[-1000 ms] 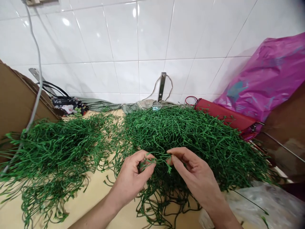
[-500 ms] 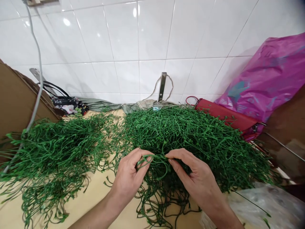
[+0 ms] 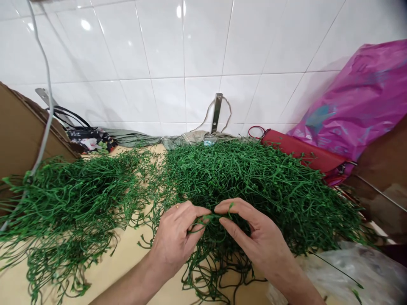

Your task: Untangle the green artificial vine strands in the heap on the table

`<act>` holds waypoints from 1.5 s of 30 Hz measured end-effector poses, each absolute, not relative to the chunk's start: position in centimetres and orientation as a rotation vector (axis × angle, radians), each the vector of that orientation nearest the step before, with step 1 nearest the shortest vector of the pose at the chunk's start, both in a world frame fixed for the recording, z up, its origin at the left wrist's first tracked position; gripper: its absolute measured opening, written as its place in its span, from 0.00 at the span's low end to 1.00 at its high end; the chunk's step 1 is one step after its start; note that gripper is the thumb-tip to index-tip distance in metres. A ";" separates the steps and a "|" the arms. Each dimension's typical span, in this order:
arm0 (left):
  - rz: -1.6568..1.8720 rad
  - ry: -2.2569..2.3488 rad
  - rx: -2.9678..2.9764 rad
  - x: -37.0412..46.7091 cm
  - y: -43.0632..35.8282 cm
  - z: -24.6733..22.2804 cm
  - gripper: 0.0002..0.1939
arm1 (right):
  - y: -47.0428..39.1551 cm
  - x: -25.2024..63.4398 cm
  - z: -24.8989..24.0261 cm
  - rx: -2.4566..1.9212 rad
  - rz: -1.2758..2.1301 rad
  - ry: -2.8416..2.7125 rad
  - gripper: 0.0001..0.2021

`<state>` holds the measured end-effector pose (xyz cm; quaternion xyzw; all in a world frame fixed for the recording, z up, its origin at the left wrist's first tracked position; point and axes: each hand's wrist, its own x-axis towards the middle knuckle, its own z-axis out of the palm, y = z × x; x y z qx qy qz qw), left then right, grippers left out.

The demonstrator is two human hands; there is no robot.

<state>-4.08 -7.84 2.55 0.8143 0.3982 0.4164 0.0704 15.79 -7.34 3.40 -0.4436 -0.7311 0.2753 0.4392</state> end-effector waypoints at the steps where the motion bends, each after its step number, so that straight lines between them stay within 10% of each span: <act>1: 1.249 1.189 2.423 -4.0 -7.9 2.6 0.08 | -7.3 15.7 3.3 -1.118 0.702 -1.802 0.06; 45: 1.419 1.387 1.692 -3.8 -7.8 1.8 0.05 | -6.2 17.1 2.9 -1.366 0.799 -1.422 0.17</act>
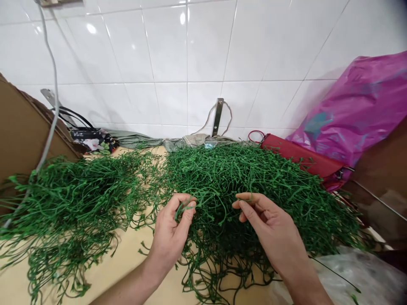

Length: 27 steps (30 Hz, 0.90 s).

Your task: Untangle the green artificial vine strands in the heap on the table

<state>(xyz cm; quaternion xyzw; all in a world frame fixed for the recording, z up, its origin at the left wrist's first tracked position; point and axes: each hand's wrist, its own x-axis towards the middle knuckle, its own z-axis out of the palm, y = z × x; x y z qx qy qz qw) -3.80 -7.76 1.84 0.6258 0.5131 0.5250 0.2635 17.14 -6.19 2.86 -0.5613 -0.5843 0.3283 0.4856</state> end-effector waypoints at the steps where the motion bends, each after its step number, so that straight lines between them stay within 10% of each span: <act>1: 1.444 1.387 1.738 -3.8 -7.8 1.9 0.04 | -6.2 17.1 2.7 -1.396 0.701 -1.448 0.18; 9: 1.533 1.222 2.144 -3.9 -8.1 2.2 0.06 | -7.5 16.4 4.2 -1.222 -0.015 -1.684 0.17; 27: 1.399 1.337 2.180 -4.4 -7.5 2.5 0.04 | -7.2 16.3 4.1 -1.310 0.668 -1.880 0.09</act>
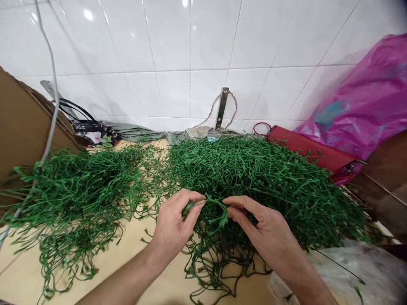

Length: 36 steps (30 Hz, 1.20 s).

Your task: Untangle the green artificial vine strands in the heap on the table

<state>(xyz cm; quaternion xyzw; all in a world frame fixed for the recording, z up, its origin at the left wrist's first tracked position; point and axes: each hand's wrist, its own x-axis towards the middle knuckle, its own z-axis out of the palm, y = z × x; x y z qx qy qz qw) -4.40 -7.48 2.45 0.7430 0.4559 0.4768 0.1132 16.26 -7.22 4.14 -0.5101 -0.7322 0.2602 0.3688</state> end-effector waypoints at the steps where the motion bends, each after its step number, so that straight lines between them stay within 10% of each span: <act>1: 1.397 1.347 2.173 -4.5 -7.4 2.5 0.04 | -7.2 16.4 4.1 -1.322 0.665 -1.888 0.09; 17: 1.205 1.215 2.313 -3.6 -9.2 3.6 0.07 | -5.4 19.9 2.5 -1.603 0.002 -1.611 0.10; 36: 1.590 1.179 2.406 -3.8 -8.2 2.5 0.03 | -7.2 16.4 4.1 -1.154 0.925 -1.592 0.11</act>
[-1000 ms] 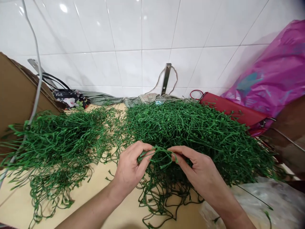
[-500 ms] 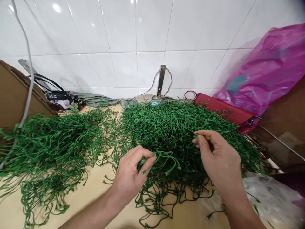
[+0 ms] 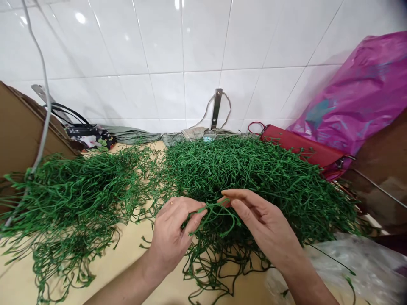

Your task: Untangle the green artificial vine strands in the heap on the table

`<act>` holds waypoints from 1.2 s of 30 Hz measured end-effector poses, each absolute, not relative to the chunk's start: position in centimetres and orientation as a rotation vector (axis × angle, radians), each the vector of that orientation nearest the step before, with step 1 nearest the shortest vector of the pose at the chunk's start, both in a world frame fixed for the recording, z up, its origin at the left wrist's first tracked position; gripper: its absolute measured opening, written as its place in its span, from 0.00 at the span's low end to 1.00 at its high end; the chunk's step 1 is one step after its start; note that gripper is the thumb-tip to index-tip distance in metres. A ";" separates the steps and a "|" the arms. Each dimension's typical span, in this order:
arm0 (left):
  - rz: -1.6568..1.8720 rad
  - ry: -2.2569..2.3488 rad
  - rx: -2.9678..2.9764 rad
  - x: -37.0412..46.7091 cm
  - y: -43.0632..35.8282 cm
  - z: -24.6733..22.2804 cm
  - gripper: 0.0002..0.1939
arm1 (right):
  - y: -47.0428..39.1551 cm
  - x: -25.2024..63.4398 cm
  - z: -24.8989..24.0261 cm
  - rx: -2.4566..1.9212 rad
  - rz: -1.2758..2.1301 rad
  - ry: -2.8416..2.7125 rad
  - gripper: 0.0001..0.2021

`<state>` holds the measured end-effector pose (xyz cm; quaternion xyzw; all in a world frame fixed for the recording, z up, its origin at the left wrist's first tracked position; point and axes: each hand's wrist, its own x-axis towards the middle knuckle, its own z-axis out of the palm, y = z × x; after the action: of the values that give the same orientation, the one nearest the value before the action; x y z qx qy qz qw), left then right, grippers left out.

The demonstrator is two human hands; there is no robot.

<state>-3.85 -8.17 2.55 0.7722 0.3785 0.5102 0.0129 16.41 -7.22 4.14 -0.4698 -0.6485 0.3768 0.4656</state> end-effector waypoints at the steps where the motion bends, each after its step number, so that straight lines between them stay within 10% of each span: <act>1: 1.585 1.171 2.425 -3.8 -8.2 2.5 0.03 | -7.2 16.3 4.1 -1.151 0.980 -1.577 0.10; 21: 1.196 1.421 2.379 -3.8 -8.0 2.8 0.04 | -7.6 16.5 4.8 -0.937 1.596 -1.247 0.17; 31: 1.081 1.415 2.147 -2.9 -9.0 3.8 0.06 | -6.5 16.0 4.3 -1.040 1.271 -1.016 0.13; 36: 1.083 1.540 1.993 -3.6 -8.7 3.5 0.09 | -5.2 19.9 5.5 -1.029 0.424 -0.815 0.09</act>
<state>-3.58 -8.69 3.50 0.7124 0.5507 0.3871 0.1987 19.87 -5.22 5.53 -0.4747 -0.3760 0.1956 0.7714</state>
